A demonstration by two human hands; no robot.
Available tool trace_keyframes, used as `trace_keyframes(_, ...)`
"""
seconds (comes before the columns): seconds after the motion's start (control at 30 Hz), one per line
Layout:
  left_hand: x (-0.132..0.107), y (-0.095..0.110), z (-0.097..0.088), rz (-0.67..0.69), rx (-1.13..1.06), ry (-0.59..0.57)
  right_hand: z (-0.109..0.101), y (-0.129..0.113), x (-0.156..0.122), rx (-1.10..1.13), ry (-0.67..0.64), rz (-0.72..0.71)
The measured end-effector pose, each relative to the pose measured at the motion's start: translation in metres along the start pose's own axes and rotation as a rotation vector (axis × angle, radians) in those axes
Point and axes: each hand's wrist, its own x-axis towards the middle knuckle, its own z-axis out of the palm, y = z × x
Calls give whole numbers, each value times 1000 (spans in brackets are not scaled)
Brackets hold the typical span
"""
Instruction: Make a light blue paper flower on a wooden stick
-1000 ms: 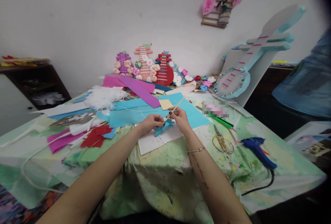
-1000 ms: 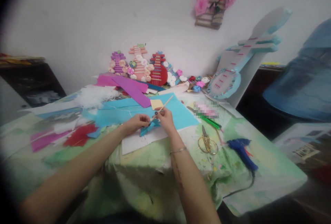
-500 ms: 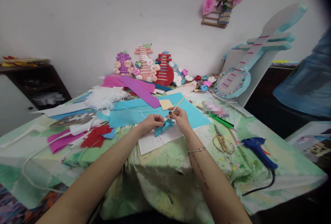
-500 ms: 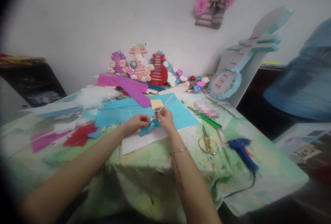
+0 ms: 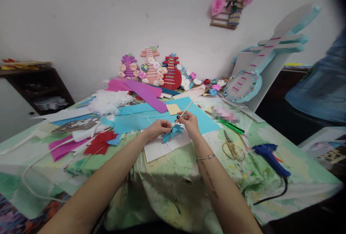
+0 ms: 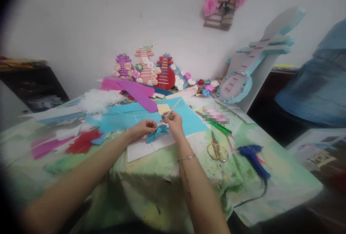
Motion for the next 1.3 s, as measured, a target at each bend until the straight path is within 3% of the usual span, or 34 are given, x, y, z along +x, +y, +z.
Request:
trace_keyframes(0.63,0,0,-1,5,1,-20,-2,-1,3,56,41,-38)
trace_keyframes(0.87,0,1,-2,0,-28,-10,-18,1,10,46,287,-113)
trace_keyframes(1.07,-2,3,-3,-21,-244,-16,-31,0,14,105,468,-166)
trace_keyframes(1.3,0,-1,-10,14,-448,-2,-21,-6,9,166,180,-170)
